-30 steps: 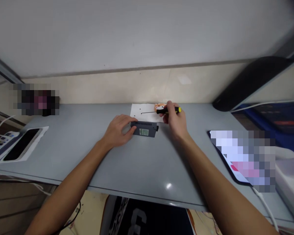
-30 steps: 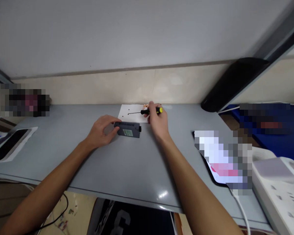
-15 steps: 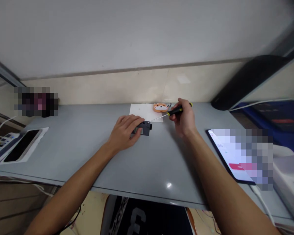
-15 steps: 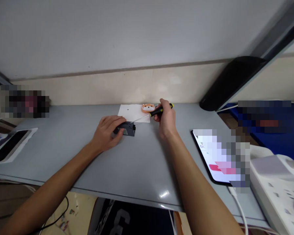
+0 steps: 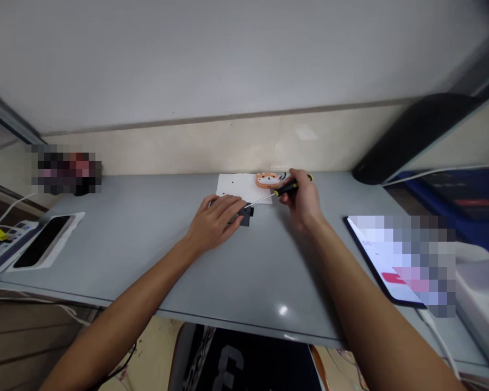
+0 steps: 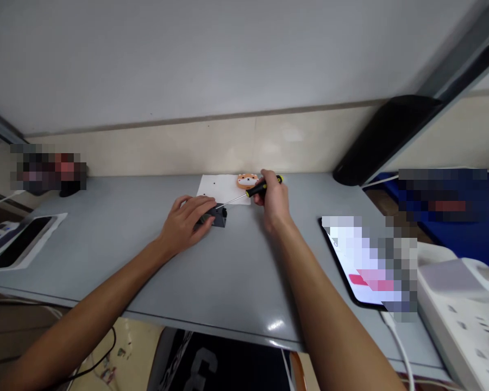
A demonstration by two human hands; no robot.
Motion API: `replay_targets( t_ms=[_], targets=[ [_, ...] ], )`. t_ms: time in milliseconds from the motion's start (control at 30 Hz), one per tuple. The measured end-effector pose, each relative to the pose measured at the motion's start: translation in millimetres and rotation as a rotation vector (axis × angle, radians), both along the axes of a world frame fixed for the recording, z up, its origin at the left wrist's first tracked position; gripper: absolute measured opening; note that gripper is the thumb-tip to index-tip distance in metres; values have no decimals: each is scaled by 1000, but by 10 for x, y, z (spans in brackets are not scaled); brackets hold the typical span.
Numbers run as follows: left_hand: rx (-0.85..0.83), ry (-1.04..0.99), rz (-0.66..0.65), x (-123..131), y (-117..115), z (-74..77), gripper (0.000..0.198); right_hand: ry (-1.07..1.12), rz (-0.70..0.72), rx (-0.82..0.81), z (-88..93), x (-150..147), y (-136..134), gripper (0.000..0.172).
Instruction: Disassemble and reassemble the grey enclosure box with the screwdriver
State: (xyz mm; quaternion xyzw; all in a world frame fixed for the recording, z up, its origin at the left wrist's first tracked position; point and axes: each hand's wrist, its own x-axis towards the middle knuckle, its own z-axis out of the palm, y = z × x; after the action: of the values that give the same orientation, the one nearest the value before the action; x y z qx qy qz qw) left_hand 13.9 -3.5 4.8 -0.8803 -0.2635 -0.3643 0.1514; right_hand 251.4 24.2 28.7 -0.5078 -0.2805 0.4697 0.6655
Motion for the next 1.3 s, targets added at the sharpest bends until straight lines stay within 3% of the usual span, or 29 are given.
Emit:
replay_targets(
  t_ms=[533,1300],
  targets=[
    [29,15,-20,5,22,-27,21,-13,2,-14,-42,-1,22,28],
    [-42,-73,-3,71,-3,-63,19,70,-36,47,28,60,-3,24]
  ],
)
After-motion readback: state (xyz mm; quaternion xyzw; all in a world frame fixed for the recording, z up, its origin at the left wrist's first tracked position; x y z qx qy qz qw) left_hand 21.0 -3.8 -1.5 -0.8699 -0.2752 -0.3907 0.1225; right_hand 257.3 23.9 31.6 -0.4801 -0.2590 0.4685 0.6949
